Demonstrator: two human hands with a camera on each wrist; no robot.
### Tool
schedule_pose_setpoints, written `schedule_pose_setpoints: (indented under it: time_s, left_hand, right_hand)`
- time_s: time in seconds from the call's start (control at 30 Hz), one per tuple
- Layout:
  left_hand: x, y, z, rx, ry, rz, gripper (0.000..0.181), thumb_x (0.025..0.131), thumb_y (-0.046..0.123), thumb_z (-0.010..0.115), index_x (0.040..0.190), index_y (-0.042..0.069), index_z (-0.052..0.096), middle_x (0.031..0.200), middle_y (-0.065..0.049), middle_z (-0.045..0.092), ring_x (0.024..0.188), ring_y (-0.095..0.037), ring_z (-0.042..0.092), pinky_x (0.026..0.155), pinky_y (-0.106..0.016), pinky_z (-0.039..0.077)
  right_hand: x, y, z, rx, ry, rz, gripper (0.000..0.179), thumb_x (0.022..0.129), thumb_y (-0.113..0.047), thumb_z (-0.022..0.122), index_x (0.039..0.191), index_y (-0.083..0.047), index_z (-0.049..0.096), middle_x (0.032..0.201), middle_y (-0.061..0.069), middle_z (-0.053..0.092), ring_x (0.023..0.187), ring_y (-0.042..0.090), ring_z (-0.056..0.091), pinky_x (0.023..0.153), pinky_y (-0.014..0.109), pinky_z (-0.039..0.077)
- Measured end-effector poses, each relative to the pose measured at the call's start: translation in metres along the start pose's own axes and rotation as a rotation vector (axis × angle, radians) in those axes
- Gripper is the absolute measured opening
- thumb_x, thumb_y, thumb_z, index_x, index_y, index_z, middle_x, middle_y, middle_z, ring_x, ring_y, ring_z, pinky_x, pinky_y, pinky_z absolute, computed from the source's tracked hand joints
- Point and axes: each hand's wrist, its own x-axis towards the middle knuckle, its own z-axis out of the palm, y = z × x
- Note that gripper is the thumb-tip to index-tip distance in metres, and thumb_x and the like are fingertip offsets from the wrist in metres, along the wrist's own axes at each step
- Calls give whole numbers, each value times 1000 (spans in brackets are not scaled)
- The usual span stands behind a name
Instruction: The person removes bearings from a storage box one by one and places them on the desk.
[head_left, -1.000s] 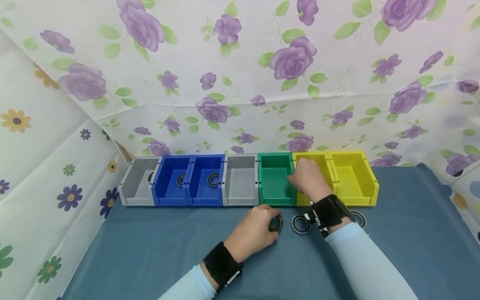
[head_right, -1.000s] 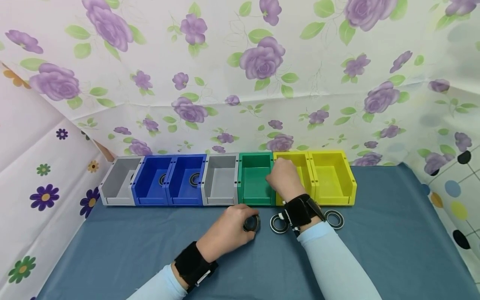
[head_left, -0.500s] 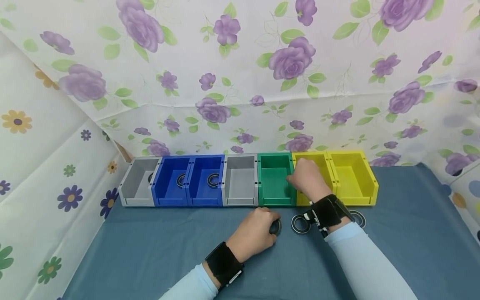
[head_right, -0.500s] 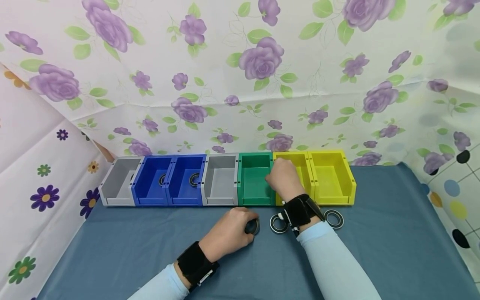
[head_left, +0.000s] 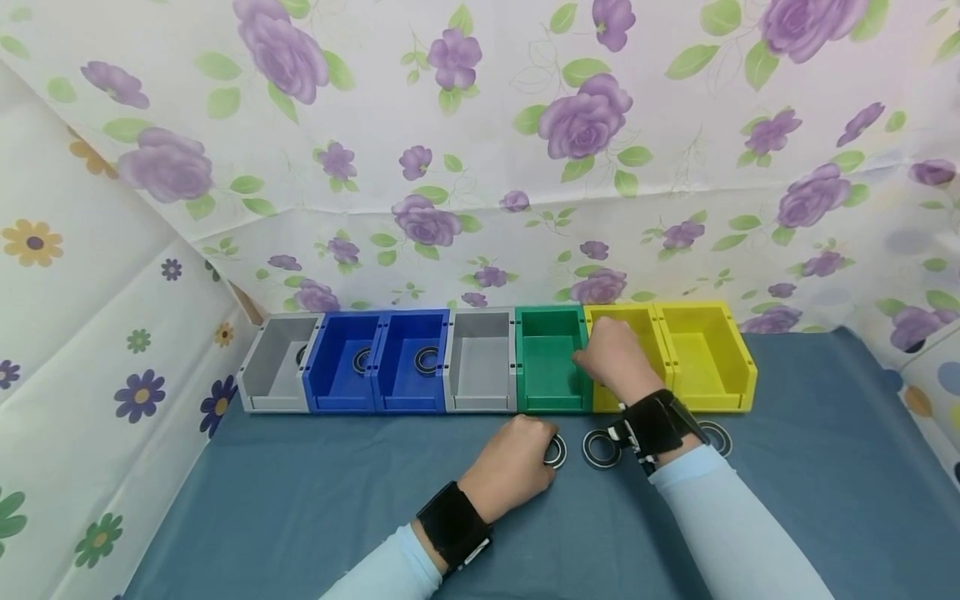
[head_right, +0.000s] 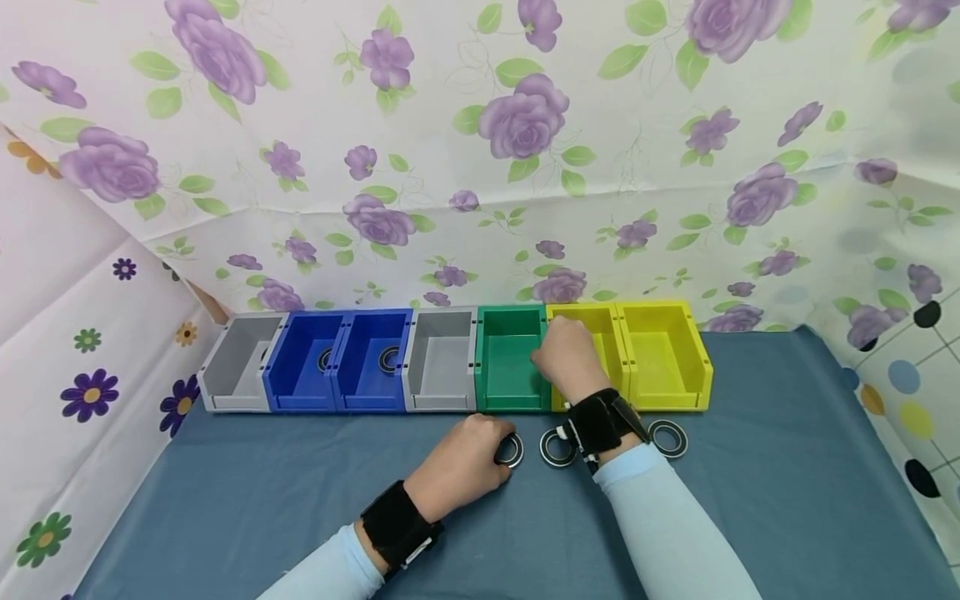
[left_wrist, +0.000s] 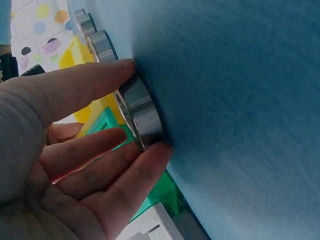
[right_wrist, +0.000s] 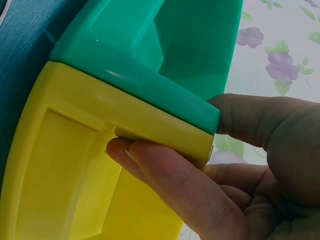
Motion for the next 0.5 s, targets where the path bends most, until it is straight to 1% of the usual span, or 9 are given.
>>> schedule_pose_setpoints:
  time_s: [0.1, 0.17, 0.23, 0.33, 0.4, 0.5]
  left_hand:
    - [0, 0, -2, -4, -3, -10, 19, 71, 12, 76, 88, 11, 67, 72, 8, 58, 62, -3, 48, 49, -18, 38]
    - [0, 0, -5, -7, 9, -21, 26, 74, 17, 76, 98, 10, 68, 83, 4, 64, 71, -4, 54, 57, -19, 44]
    - [0, -1, -12, -18, 37, -34, 34, 76, 21, 75, 108, 9, 67, 97, 1, 67, 84, -6, 59, 68, -21, 51]
    - [-1, -5, -26, -47, 117, -65, 43, 81, 25, 72, 120, 9, 62, 114, -4, 65, 104, -13, 60, 84, -29, 53]
    - [-1, -11, -39, -71, 184, -86, 47, 82, 26, 70, 125, 9, 58, 121, -5, 63, 111, -17, 59, 90, -33, 52]
    - [-1, -24, -56, -70, 309, -134, 51, 83, 25, 69, 129, 9, 54, 125, -8, 60, 116, -21, 56, 94, -36, 50]
  right_hand:
    - [0, 0, 0, 3, -4, 0, 30, 87, -28, 65, 92, 0, 59, 70, 10, 58, 52, 19, 58, 43, 24, 46]
    - [0, 1, -1, 0, -6, -3, 30, 87, -29, 65, 93, 0, 59, 70, 11, 58, 53, 19, 58, 43, 24, 46]
    - [0, 1, -1, -4, -5, -8, 30, 86, -28, 66, 92, 1, 59, 71, 11, 59, 53, 19, 58, 43, 24, 46]
    - [-1, 1, -1, 2, -9, -13, 29, 86, -28, 66, 90, 0, 59, 70, 11, 60, 53, 19, 59, 44, 24, 47]
    - [-1, 2, -1, 10, -15, -16, 28, 86, -28, 66, 88, -1, 60, 69, 10, 59, 53, 19, 59, 44, 24, 47]
    - [-1, 2, -1, 15, -21, -17, 27, 87, -28, 66, 87, -2, 59, 69, 10, 59, 53, 20, 59, 45, 25, 47]
